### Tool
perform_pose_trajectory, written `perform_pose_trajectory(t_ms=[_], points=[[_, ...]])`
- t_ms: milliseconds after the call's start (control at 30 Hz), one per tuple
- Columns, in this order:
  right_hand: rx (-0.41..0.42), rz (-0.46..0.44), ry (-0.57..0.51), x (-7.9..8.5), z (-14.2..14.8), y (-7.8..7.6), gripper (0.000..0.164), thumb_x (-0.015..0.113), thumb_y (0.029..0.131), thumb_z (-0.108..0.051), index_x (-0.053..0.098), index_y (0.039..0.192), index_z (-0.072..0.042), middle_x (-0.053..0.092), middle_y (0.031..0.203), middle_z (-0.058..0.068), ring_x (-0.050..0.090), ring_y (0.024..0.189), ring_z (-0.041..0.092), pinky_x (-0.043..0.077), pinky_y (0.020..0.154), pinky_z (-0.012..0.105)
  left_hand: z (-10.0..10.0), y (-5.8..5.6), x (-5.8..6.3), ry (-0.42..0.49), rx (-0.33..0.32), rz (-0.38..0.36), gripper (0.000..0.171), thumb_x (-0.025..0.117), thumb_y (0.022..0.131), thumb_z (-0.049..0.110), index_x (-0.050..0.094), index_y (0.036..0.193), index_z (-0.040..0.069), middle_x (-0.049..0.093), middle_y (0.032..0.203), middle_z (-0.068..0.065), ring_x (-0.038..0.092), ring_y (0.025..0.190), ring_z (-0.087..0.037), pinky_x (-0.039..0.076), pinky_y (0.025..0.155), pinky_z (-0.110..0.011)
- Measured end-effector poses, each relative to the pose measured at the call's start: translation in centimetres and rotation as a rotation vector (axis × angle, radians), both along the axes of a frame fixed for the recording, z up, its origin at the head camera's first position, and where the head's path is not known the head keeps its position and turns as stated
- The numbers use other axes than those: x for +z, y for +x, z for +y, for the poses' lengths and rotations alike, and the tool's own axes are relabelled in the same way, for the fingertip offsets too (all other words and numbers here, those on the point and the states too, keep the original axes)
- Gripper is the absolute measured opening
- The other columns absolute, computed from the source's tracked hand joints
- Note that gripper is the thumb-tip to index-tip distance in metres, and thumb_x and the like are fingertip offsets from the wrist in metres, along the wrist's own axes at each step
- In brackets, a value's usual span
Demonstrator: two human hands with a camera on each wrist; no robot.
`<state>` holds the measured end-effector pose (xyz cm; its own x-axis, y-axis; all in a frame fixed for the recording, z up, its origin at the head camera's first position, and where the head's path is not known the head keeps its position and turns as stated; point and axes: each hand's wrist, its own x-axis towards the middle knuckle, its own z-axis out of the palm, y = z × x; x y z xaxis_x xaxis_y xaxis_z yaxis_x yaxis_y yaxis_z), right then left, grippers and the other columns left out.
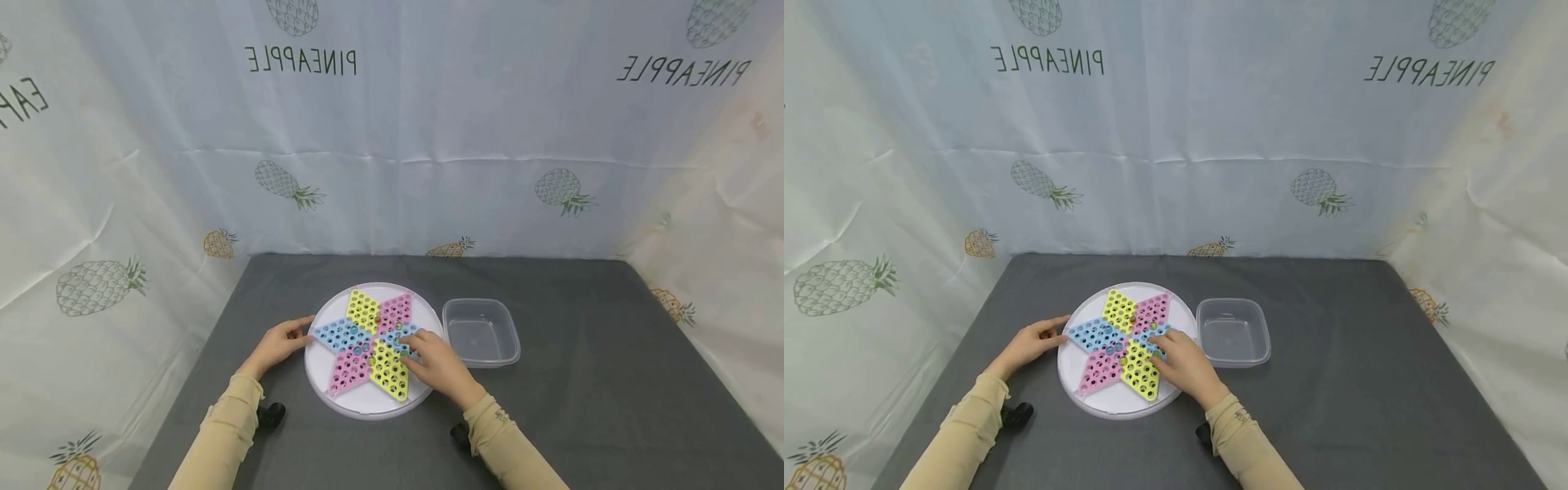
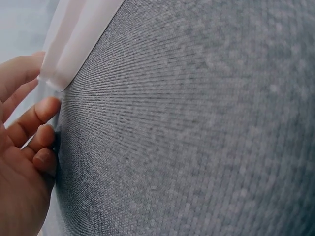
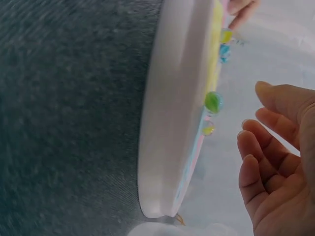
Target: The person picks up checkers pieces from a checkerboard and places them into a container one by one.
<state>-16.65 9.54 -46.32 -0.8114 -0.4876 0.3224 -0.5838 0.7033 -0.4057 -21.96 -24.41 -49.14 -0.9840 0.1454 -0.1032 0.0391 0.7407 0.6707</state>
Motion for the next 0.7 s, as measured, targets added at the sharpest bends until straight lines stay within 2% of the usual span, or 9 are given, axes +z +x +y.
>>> perform_pose_trajectory(t_ms=[200, 367, 700], points=[[-0.033, 0.120, 0.161, -0.7, -0.3, -0.3, 0.026, 0.071, 0.081, -0.023, 0.069, 0.104, -0.012, 0.057, 0.082, -0.004, 0.051, 0.072, 0.008, 0.042, 0.064, 0.024, 0.1, -0.2, -0.1, -0.021, -0.014, 0.015, 0.050, 0.064, 0.087, 0.032, 0.055, 0.132, 0.013, 0.052, 0.080, -0.003, 0.043, 0.071, -0.013, 0.034, 0.063, -0.027], [-0.082, 0.211, 0.201, -1.1, -0.3, -0.6, 0.022, 0.073, 0.078, -0.026, 0.071, 0.097, -0.016, 0.059, 0.082, -0.004, 0.053, 0.073, 0.011, 0.041, 0.068, 0.029, 0.3, -0.2, -0.2, 0.014, 0.017, 0.017, 0.048, 0.064, 0.087, 0.032, 0.055, 0.131, 0.013, 0.053, 0.081, -0.004, 0.043, 0.071, -0.013, 0.034, 0.064, -0.028], [-0.135, 0.157, 0.207, -1.7, -0.5, -0.7, 0.014, 0.069, 0.081, -0.026, 0.072, 0.091, -0.016, 0.059, 0.081, -0.003, 0.050, 0.073, 0.014, 0.039, 0.074, 0.033, 0.3, -0.2, -0.2, 0.039, 0.058, -0.011, 0.047, 0.065, 0.086, 0.032, 0.058, 0.129, 0.013, 0.053, 0.082, -0.005, 0.044, 0.075, -0.015, 0.034, 0.066, -0.029]])
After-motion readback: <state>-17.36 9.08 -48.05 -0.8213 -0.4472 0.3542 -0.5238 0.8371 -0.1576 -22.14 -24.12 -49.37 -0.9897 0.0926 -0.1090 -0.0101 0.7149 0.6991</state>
